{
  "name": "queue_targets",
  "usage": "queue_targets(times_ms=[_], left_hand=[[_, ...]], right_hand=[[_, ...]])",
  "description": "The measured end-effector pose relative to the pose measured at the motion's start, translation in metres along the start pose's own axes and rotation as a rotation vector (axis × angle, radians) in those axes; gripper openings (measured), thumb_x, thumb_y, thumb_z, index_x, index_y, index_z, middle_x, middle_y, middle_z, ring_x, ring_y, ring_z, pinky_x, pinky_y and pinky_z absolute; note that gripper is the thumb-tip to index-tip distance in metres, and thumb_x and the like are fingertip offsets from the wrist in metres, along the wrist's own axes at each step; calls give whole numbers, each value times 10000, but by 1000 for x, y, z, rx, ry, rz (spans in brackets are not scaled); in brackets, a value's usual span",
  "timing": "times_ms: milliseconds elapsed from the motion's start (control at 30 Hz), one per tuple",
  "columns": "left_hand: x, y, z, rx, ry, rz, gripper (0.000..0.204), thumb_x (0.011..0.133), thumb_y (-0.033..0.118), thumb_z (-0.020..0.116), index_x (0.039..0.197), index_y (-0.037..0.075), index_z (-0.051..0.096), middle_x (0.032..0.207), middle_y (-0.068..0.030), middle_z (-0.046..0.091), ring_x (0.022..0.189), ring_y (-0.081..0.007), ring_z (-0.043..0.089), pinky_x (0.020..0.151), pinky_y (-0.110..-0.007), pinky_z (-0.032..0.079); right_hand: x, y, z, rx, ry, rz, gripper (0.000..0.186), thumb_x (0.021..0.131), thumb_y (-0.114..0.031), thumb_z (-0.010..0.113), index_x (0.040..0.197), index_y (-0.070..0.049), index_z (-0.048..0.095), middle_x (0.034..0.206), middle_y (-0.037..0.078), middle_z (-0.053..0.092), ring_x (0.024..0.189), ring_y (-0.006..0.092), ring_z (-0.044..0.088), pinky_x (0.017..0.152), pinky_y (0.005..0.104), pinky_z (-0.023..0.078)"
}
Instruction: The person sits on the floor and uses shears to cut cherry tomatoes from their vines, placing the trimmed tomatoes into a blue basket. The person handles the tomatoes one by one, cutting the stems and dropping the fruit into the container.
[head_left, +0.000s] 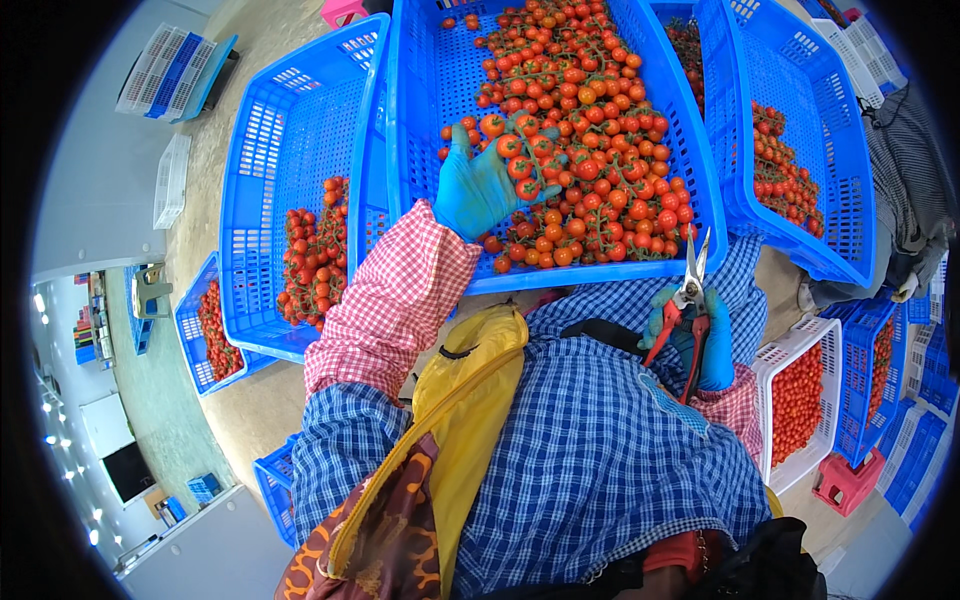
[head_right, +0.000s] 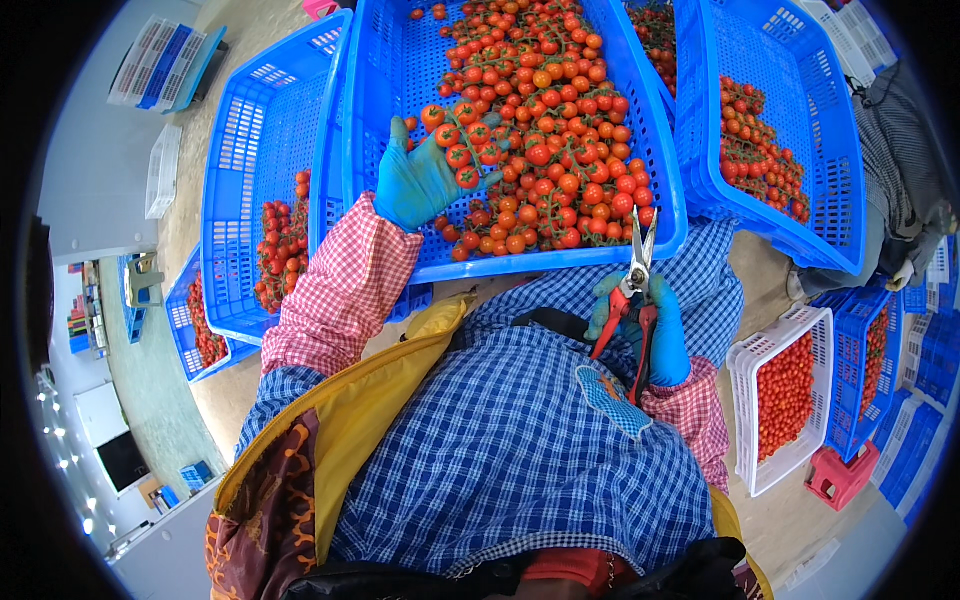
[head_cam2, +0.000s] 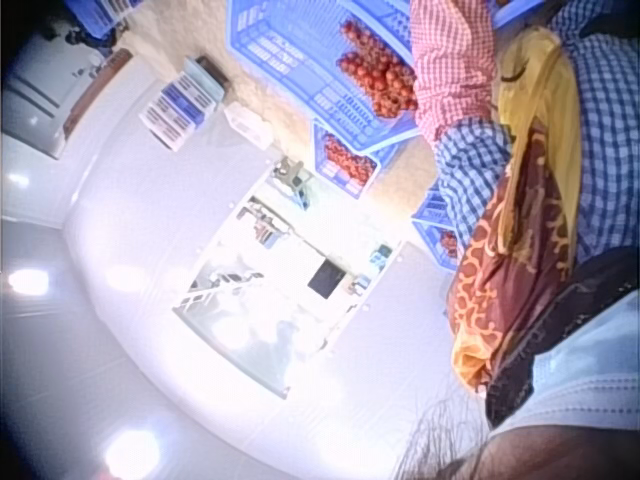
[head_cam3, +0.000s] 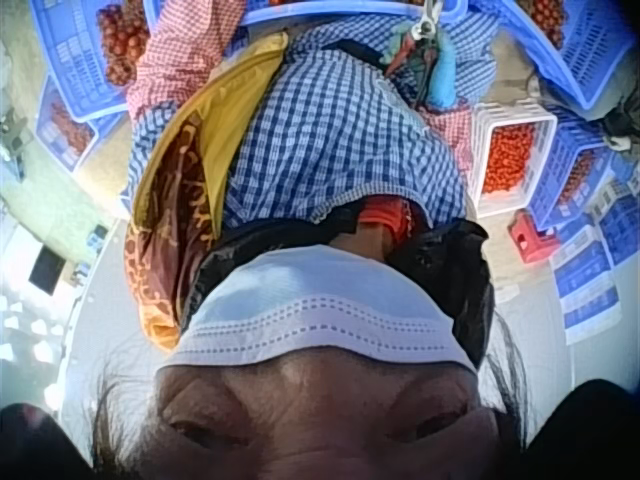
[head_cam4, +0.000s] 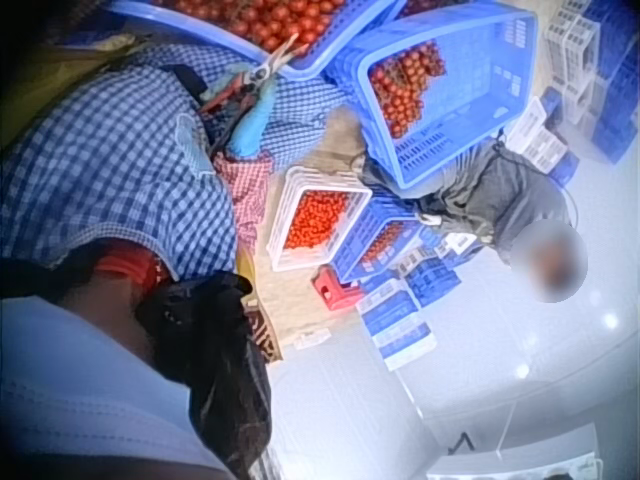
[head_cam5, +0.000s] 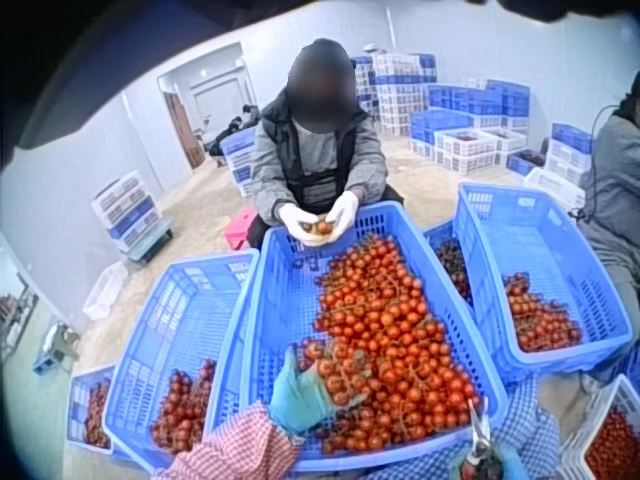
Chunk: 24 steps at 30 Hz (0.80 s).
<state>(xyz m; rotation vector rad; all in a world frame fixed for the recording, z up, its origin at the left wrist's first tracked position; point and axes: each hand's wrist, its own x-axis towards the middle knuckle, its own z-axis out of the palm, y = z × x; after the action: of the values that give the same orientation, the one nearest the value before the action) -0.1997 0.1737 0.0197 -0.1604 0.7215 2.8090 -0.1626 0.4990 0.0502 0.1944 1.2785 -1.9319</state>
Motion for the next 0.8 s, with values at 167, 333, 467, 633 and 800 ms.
queue_targets(times_ms=[167, 333, 467, 633, 800], left_hand=[[0, 0, -1, -10, 27, -3, 904, 808, 731, 216, 1420, 66, 177, 1469, -142, 208, 1322, -349, 269, 1043, -572, 242], [1, -1, 1, -51, 38, 8, 887, 817, 720, 205, 1416, 66, 190, 1468, -141, 210, 1326, -351, 259, 1052, -571, 228], [0, -3, 0, -70, 37, 16, 874, 826, 710, 201, 1414, 62, 196, 1478, -148, 171, 1339, -357, 223, 1067, -555, 211], [3, 2, -8, -90, -41, -24, 888, 818, 719, 249, 1421, 71, 179, 1073, -109, 524, 947, -274, 528, 946, -442, 371], [-5, 8, -8, -203, -263, -114, 923, 801, 722, 342, 1436, 89, 122, 522, 61, 298, 447, -105, 298, 701, -341, 408]], right_hand=[[-1, 0, 2, 13, 10, 5, 648, 913, -555, 278, 1021, 27, 542, 722, 134, 589, 643, 256, 594, 616, 389, 516], [-2, -2, 4, 12, 56, -1, 646, 906, -556, 301, 1018, 35, 538, 745, 148, 591, 646, 268, 592, 624, 400, 513], [-2, -1, 3, 8, 33, -2, 645, 905, -555, 300, 1016, 33, 539, 748, 146, 591, 645, 269, 591, 619, 405, 510], [0, -1, 1, -8, 0, 5, 646, 911, -552, 286, 1012, 32, 543, 732, 134, 581, 649, 256, 588, 620, 401, 515], [-1, 0, 4, -25, 4, -26, 652, 916, -554, 269, 1011, 29, 548, 728, 120, 571, 653, 241, 581, 624, 387, 523]])
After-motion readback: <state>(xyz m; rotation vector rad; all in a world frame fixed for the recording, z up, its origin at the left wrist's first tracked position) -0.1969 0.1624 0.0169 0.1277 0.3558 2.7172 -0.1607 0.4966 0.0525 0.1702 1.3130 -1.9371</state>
